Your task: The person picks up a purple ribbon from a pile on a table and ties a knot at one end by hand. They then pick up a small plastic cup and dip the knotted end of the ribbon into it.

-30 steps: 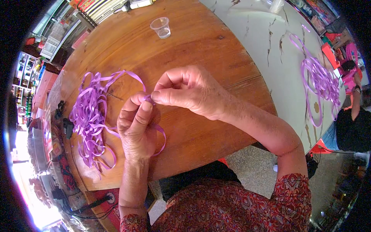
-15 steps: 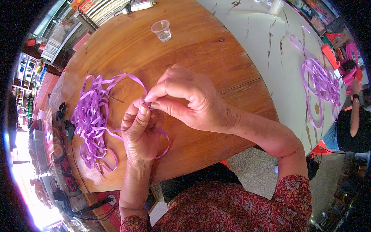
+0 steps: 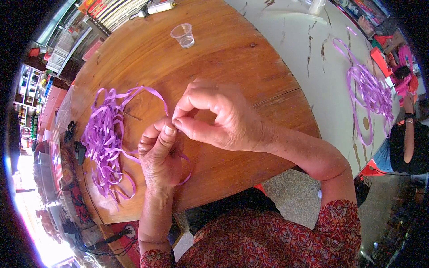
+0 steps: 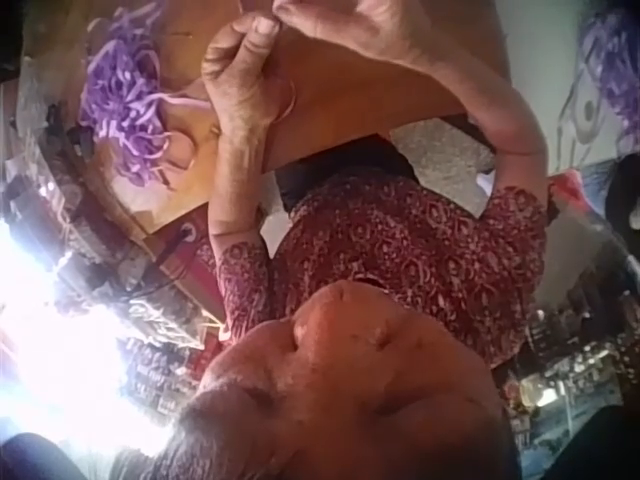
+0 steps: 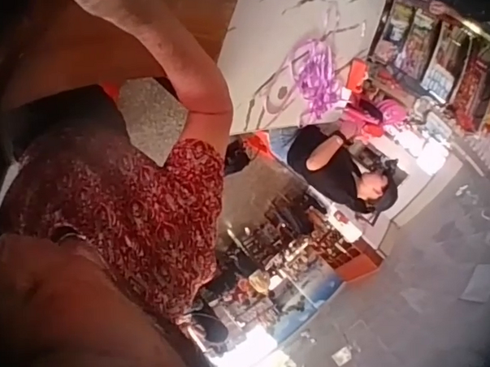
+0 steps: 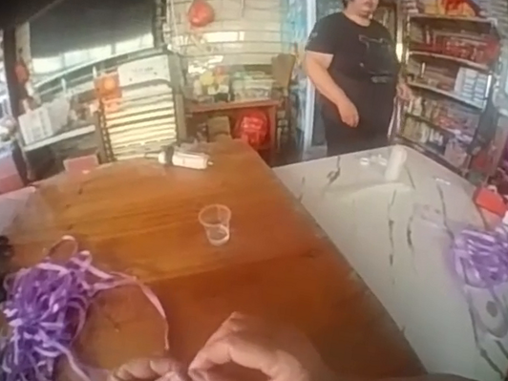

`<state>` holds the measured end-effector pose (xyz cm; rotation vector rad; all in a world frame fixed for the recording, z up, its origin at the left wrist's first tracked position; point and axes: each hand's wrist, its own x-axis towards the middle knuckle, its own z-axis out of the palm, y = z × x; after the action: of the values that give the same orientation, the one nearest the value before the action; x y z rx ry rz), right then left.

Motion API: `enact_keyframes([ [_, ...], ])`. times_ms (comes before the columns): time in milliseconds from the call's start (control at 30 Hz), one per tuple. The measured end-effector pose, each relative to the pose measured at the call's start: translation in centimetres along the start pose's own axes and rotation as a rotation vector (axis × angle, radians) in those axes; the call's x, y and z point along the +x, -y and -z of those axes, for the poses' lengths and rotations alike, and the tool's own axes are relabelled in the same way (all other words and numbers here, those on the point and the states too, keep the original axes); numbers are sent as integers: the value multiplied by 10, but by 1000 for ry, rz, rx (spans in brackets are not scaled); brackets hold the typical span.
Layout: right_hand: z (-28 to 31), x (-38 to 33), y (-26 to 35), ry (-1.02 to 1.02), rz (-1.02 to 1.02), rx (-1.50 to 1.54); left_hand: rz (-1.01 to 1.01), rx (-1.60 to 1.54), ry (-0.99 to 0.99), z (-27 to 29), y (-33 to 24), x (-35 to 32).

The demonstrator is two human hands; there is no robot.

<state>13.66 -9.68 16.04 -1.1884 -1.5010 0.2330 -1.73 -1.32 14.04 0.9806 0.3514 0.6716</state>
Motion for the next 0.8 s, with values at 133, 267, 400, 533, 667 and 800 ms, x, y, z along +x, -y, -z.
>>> enact_keyframes([
  [133,0,0,0,-8,18,18,62,-61,-54,4,0,0],
  [267,0,3,-1,-13,32,33,121,-116,-124,2,0,1],
  [400,-2,3,1,-16,152,-116,126,-134,-122,4,1,2],
  [533,-6,1,-2,-53,179,-170,129,-131,-109,1,0,1],
  [667,-6,2,-2,-54,168,-187,169,-159,-65,5,-1,1],
  [800,-5,1,-3,-58,180,-233,208,-195,-20,7,-2,2],
])
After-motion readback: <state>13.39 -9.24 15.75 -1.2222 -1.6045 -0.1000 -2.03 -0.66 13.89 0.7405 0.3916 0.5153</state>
